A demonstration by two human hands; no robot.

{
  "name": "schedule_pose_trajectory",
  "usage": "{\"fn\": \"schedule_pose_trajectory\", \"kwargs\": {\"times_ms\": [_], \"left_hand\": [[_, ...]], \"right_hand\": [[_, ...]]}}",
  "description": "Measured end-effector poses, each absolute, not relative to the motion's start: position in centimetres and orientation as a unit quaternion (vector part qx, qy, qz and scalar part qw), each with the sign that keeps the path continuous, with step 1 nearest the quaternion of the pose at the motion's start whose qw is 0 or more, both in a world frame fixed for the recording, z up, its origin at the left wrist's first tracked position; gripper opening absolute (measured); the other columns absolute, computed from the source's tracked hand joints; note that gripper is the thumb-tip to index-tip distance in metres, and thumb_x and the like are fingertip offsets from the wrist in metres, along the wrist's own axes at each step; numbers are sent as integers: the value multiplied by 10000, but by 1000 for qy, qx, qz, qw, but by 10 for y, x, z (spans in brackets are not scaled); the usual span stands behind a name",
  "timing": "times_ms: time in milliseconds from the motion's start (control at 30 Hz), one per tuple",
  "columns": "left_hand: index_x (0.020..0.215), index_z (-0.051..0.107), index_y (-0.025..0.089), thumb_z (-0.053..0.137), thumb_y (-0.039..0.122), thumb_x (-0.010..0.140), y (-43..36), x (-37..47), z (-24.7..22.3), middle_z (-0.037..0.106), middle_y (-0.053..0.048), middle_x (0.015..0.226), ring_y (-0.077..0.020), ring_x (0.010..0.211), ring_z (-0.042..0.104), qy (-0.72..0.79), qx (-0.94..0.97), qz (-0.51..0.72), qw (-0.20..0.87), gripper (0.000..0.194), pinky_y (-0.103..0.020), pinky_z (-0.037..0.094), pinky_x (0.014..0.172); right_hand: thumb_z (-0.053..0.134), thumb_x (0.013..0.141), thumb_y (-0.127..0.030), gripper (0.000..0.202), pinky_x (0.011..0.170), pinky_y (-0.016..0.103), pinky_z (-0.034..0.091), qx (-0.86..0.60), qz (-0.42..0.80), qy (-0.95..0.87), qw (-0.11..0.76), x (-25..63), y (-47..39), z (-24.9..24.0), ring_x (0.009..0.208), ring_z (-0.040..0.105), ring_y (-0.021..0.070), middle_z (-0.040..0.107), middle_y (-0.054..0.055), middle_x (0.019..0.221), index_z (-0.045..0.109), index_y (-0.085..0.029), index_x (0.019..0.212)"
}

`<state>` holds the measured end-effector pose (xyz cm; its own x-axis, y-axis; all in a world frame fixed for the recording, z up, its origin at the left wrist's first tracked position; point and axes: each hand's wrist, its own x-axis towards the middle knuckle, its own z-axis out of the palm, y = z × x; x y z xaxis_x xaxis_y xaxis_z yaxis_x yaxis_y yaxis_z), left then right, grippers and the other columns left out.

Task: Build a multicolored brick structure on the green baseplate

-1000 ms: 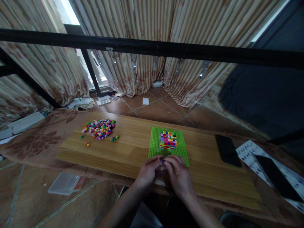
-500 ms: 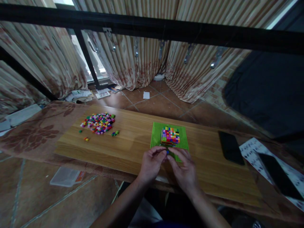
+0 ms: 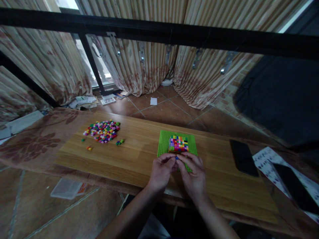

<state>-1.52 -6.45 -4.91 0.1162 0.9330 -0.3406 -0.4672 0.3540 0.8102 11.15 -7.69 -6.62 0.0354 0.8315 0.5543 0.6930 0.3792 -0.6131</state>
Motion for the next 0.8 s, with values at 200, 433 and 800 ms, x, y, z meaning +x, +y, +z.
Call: {"fn": "schedule_pose_trajectory", "kwargs": {"times_ms": [200,433,800], "left_hand": [[811,657,156,748,279,639,-54,-16,-54,668,-10,701,-125,639,601,458,328,515,646,230,-243,489,621],[1054,621,166,620,250,782,-52,-22,-58,687,-30,781,-149,680,627,502,436,498,557,285,-257,495,644],[1333,521,241,417,239,904,-62,-21,-71,672,-88,1112,-226,964,633,548,678,376,314,442,-366,498,900]], "right_hand": [[535,916,-262,211,811,362,498,-506,33,-775,377,123,-67,-47,927,584,188,664,50,1005,709,-267,1035],[531,920,-266,197,812,356,485,-505,-10,-782,365,125,-48,-45,918,554,192,664,51,989,711,-231,994],[538,896,-212,233,857,391,444,-547,-120,-763,323,118,-44,-59,996,514,228,641,67,1127,722,-255,1032]]}}
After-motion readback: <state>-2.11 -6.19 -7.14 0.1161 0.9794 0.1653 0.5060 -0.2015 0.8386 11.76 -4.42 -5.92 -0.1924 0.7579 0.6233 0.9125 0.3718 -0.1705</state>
